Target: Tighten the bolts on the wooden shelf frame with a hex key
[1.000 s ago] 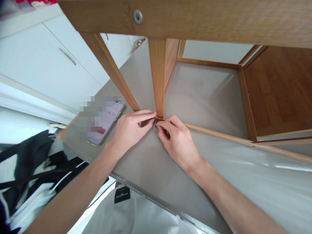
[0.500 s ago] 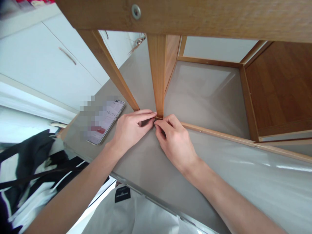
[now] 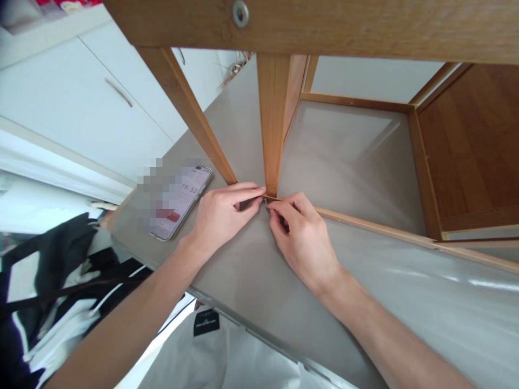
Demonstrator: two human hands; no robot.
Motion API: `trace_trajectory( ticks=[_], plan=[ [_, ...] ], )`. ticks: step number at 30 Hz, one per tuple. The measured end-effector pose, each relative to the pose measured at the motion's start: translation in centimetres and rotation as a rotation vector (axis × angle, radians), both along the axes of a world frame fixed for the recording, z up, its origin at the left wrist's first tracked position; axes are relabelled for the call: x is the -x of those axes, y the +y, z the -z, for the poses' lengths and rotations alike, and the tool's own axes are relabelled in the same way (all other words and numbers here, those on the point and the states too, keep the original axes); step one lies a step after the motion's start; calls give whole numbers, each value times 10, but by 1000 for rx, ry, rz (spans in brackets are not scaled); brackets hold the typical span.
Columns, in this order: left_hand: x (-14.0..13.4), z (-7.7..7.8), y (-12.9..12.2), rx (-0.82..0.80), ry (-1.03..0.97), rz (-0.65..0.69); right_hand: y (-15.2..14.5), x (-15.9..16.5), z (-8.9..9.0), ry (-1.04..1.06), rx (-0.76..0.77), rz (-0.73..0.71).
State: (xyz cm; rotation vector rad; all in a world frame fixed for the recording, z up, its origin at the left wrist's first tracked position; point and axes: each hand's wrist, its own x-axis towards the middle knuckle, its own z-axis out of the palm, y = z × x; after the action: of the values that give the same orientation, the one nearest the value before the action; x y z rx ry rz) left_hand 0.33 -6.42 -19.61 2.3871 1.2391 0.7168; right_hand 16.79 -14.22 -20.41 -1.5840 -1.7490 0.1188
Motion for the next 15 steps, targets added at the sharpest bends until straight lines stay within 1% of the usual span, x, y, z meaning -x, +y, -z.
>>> trace_trajectory(
  ticks=[7,15],
  plan=[
    [0,1,1,12,-12,9,-1,1,0,22,22,-47],
    [0,1,0,19,-16,10,2,3,0,35,40,-15]
  ],
)
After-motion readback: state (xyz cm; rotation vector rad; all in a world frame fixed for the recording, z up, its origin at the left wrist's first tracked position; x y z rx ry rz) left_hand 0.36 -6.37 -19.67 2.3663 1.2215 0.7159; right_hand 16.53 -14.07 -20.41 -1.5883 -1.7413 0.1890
